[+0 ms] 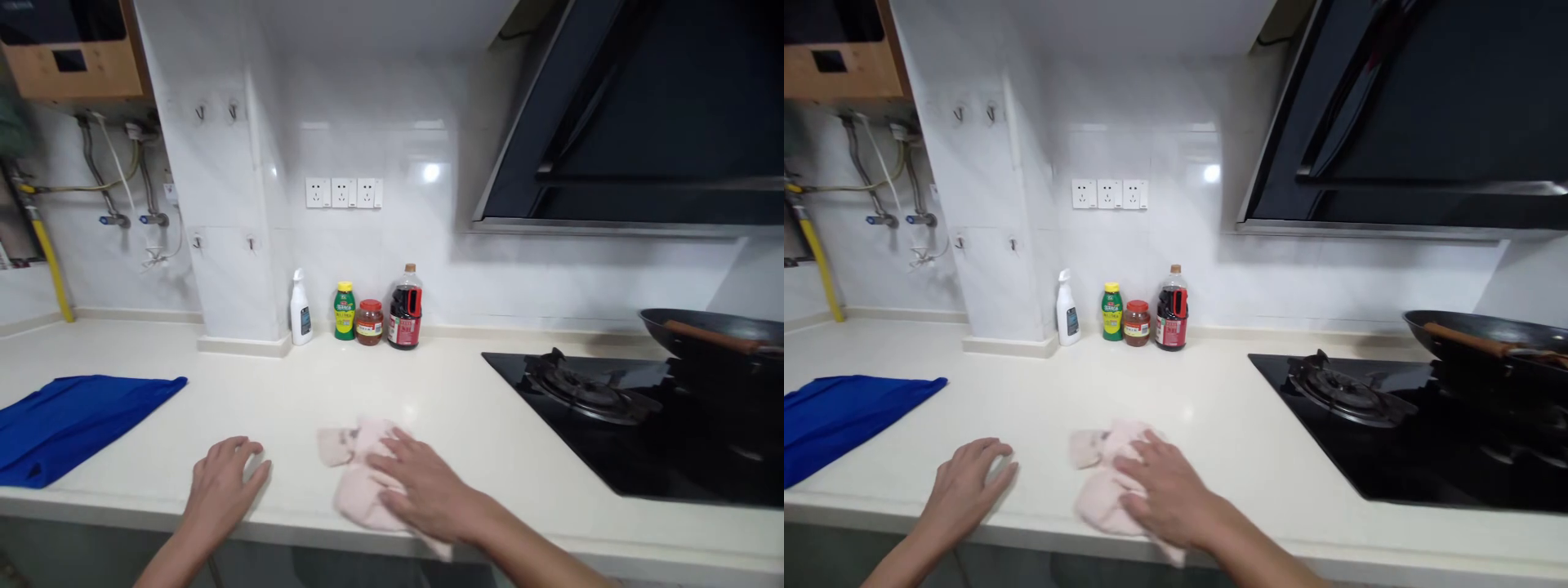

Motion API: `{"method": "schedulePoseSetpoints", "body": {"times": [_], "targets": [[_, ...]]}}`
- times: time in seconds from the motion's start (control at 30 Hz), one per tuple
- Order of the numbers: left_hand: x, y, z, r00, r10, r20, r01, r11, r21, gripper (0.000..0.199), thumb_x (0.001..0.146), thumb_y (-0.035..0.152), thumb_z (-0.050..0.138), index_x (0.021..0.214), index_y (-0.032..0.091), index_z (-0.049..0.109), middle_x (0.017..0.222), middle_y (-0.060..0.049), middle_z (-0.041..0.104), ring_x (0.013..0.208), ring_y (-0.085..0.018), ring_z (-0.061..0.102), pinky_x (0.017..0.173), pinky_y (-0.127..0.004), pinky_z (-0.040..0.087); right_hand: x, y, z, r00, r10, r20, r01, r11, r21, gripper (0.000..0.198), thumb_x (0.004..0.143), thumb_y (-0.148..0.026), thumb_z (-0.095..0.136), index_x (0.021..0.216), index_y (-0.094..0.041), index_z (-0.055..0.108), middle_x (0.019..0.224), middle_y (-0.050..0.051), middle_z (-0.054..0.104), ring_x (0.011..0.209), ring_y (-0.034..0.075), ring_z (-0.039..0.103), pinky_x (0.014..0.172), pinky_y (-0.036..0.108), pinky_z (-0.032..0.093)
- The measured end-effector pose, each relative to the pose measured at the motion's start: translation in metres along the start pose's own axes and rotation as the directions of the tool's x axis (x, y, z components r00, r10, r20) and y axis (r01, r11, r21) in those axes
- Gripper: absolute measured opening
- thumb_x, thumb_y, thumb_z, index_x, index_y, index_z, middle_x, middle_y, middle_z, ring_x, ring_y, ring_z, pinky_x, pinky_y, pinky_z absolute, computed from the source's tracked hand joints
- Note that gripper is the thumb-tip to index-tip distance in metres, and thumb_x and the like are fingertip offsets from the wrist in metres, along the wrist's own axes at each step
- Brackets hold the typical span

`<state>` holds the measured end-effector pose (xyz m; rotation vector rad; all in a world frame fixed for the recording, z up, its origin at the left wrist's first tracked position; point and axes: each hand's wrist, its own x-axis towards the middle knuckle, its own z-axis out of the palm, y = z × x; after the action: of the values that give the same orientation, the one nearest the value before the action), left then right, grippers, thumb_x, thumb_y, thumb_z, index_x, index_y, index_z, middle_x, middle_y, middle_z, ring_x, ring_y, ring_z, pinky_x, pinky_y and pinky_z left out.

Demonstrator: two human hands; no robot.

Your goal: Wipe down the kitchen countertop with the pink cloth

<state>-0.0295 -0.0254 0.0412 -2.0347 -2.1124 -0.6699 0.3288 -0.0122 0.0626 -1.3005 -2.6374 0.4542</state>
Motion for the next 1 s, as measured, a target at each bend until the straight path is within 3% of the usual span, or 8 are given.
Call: {"method": "schedulePoseSetpoints", "body": {"times": [0.07,0.23,0.37,0.5,0.6,1.0], "targets": [[0.002,-0.020,0.002,0.997,0.073,-0.002,-0.073,0.997,-0.021,0.035,0.089,0.045,0.046,0.101,0.027,0.073,0.123,-0.010,0.067,0.121,-0.031,0.057,0.095,-0.045,0.046,-0.014,0.057,-0.006,0.991,0.126,-0.042,-0.129,0.989,-0.069,0.069,0.096,-0.059,0.041,0.157,-0.032,0.028,0.163,0.001,0.024,0.152,0.028,0.010,0.123,0.050,0.017],[0.012,-0.082,0.001,0.985,0.153,-0.081,-0.151,0.988,0.031,0.036,0.088,0.053,0.052,0.102,0.029,0.074,0.125,-0.010,0.067,0.121,-0.030,0.059,0.096,-0.044,0.046,-0.006,0.199,-0.023,0.910,0.348,-0.227,-0.403,0.871,-0.281,0.063,0.094,-0.054,0.035,0.151,-0.028,0.044,0.158,0.003,0.036,0.150,0.029,0.021,0.122,0.047,0.023],[0.015,-0.102,0.003,0.985,0.135,-0.105,-0.131,0.990,0.043,0.036,0.088,0.055,0.054,0.105,0.029,0.073,0.123,-0.009,0.069,0.118,-0.028,0.061,0.094,-0.039,0.049,0.048,0.255,-0.043,0.859,0.451,-0.241,-0.507,0.813,-0.286,0.061,0.092,-0.050,0.037,0.149,-0.030,0.047,0.157,0.001,0.038,0.148,0.031,0.025,0.117,0.050,0.032],[0.012,-0.099,0.006,0.965,0.192,-0.176,-0.184,0.981,0.062,0.033,0.086,0.055,0.059,0.103,0.030,0.073,0.119,-0.007,0.071,0.113,-0.027,0.065,0.089,-0.037,0.053,0.122,0.261,-0.058,0.853,0.470,-0.229,-0.520,0.807,-0.280,0.059,0.094,-0.046,0.034,0.148,-0.029,0.047,0.157,0.002,0.038,0.147,0.032,0.028,0.114,0.056,0.034],[0.010,-0.097,0.005,0.951,0.218,-0.218,-0.208,0.976,0.070,0.029,0.085,0.053,0.063,0.101,0.031,0.072,0.117,-0.004,0.071,0.107,-0.026,0.067,0.084,-0.036,0.055,0.171,0.249,-0.059,0.883,0.415,-0.219,-0.464,0.838,-0.286,0.057,0.094,-0.045,0.033,0.147,-0.027,0.049,0.157,0.002,0.039,0.146,0.033,0.030,0.113,0.056,0.035],[0.007,-0.083,-0.003,0.918,0.272,-0.288,-0.273,0.961,0.036,0.019,0.085,0.045,0.065,0.096,0.030,0.070,0.109,-0.005,0.072,0.098,-0.024,0.068,0.076,-0.034,0.059,0.297,0.158,-0.030,0.984,0.122,-0.134,-0.159,0.933,-0.323,0.058,0.095,-0.043,0.037,0.149,-0.026,0.045,0.157,0.005,0.039,0.143,0.028,0.034,0.113,0.048,0.032]]}}
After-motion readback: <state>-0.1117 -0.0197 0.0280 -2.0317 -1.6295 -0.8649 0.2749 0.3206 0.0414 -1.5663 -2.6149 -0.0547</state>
